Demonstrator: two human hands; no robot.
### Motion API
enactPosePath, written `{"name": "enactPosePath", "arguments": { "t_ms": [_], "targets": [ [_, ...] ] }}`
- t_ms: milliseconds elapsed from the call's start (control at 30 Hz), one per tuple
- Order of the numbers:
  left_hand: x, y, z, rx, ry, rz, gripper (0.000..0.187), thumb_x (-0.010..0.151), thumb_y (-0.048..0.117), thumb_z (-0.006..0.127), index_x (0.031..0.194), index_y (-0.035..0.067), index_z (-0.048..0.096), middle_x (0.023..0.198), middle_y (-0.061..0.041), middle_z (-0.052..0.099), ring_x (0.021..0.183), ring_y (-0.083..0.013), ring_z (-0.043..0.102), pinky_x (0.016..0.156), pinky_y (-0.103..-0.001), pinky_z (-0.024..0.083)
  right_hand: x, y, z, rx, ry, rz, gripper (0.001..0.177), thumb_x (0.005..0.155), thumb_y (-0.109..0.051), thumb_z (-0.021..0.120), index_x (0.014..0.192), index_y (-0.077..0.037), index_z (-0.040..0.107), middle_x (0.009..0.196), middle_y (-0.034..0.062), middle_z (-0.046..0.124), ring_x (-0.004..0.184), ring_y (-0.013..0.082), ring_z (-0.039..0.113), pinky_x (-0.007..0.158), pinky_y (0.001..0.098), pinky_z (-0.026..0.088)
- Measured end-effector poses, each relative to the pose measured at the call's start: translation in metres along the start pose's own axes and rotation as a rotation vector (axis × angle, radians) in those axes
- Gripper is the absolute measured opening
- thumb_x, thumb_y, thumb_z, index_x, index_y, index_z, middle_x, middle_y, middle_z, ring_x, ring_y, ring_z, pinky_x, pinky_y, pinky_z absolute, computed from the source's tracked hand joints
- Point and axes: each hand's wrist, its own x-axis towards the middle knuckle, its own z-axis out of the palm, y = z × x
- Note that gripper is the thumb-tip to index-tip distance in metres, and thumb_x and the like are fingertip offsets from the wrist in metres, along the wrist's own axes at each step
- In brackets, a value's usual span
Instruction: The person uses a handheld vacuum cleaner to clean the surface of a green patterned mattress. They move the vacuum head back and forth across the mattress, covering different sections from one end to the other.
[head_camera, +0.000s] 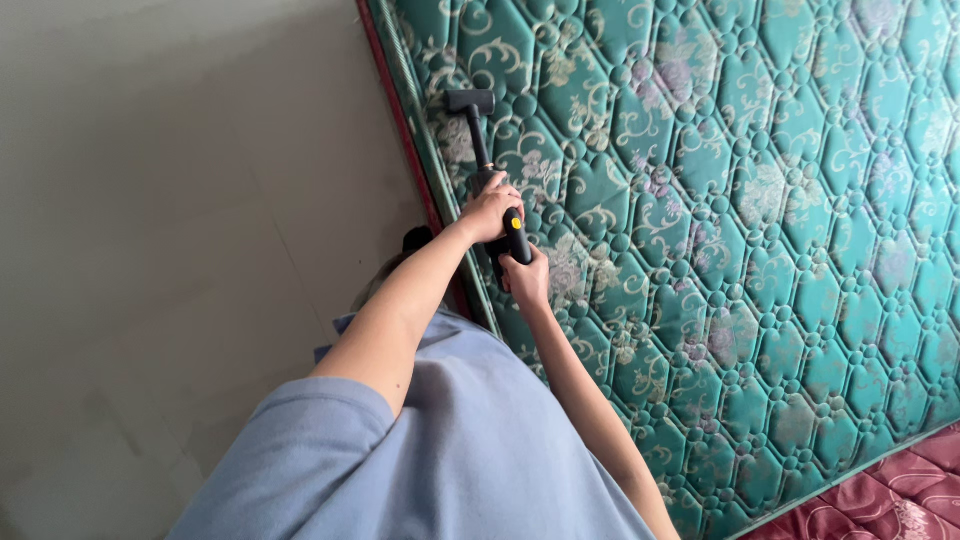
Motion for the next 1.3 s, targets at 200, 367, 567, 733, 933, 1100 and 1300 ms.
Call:
{"name": "enactPosePath", "arguments": {
  "t_ms": [200,367,567,733,933,1100,1300],
  "targets": [
    [-0.041,0.012,0.069,-0.089,0.092,0.102,0.019,0.075,0.017,0.080,0.091,0.025,0.073,0.133,0.004,0.060,0.153,-0.0367,0.025,0.115,-0.072,0.032,-0.050,0.045,-0.041,-0.040,-0.011,0.010,0.012,0.084,-0.004,0.067,0.092,0.003,0.062,0.057,0.0019,0.054,0.042,0.0108,0.050,0.040,0.0288,0.039],
    [-0.098,0.057,0.102,-0.086,-0.017,-0.053,0.020,0.075,0.016,0.081,0.091,0.023,0.073,0.136,0.004,0.058,0.153,-0.0360,0.023,0.106,-0.081,0.025,-0.098,0.082,-0.078,-0.119,-0.020,0.030,0.013,0.082,-0.003,0.068,0.093,0.001,0.064,0.057,0.0016,0.055,0.042,0.0106,0.051,0.040,0.0289,0.039],
    [-0.149,0.063,0.183,-0.148,0.175,0.117,0.016,0.077,0.026,0.084,0.089,0.024,0.073,0.132,-0.001,0.061,0.151,-0.0403,0.029,0.111,-0.067,0.040,-0.156,0.128,-0.119,-0.197,-0.027,0.034,0.012,0.082,-0.007,0.069,0.091,0.002,0.066,0.059,0.0020,0.057,0.045,0.0104,0.052,0.042,0.0291,0.040],
    [-0.196,0.102,0.244,-0.142,0.172,0.069,0.016,0.079,0.030,0.085,0.087,0.022,0.075,0.134,-0.003,0.061,0.151,-0.0404,0.030,0.110,-0.067,0.035,-0.202,0.175,-0.170,-0.326,-0.028,-0.047,0.019,0.079,-0.008,0.072,0.094,0.003,0.068,0.063,0.0028,0.061,0.051,0.0089,0.053,0.047,0.0282,0.042],
    [-0.227,0.140,0.262,-0.170,0.149,0.006,0.016,0.077,0.032,0.084,0.085,0.022,0.074,0.135,-0.001,0.061,0.151,-0.0388,0.029,0.106,-0.073,0.034,-0.239,0.189,-0.201,-0.420,-0.018,-0.111,0.025,0.077,-0.009,0.074,0.099,0.002,0.070,0.065,0.0030,0.064,0.054,0.0091,0.055,0.051,0.0282,0.045],
    [-0.207,0.116,0.228,-0.118,0.141,-0.012,0.014,0.079,0.028,0.083,0.087,0.021,0.075,0.133,0.000,0.063,0.152,-0.0362,0.032,0.107,-0.066,0.036,-0.210,0.171,-0.159,-0.275,-0.002,-0.005,0.020,0.078,-0.010,0.071,0.093,0.003,0.069,0.062,0.0039,0.060,0.049,0.0105,0.053,0.047,0.0310,0.042],
    [-0.143,0.046,0.173,-0.090,0.309,0.167,0.010,0.082,0.021,0.080,0.090,0.018,0.075,0.136,-0.006,0.065,0.150,-0.0491,0.030,0.123,-0.053,0.031,-0.140,0.128,-0.100,-0.263,-0.035,-0.154,0.017,0.078,-0.008,0.069,0.091,0.003,0.068,0.059,0.0015,0.058,0.049,0.0083,0.051,0.045,0.0291,0.042]
  ]
}}
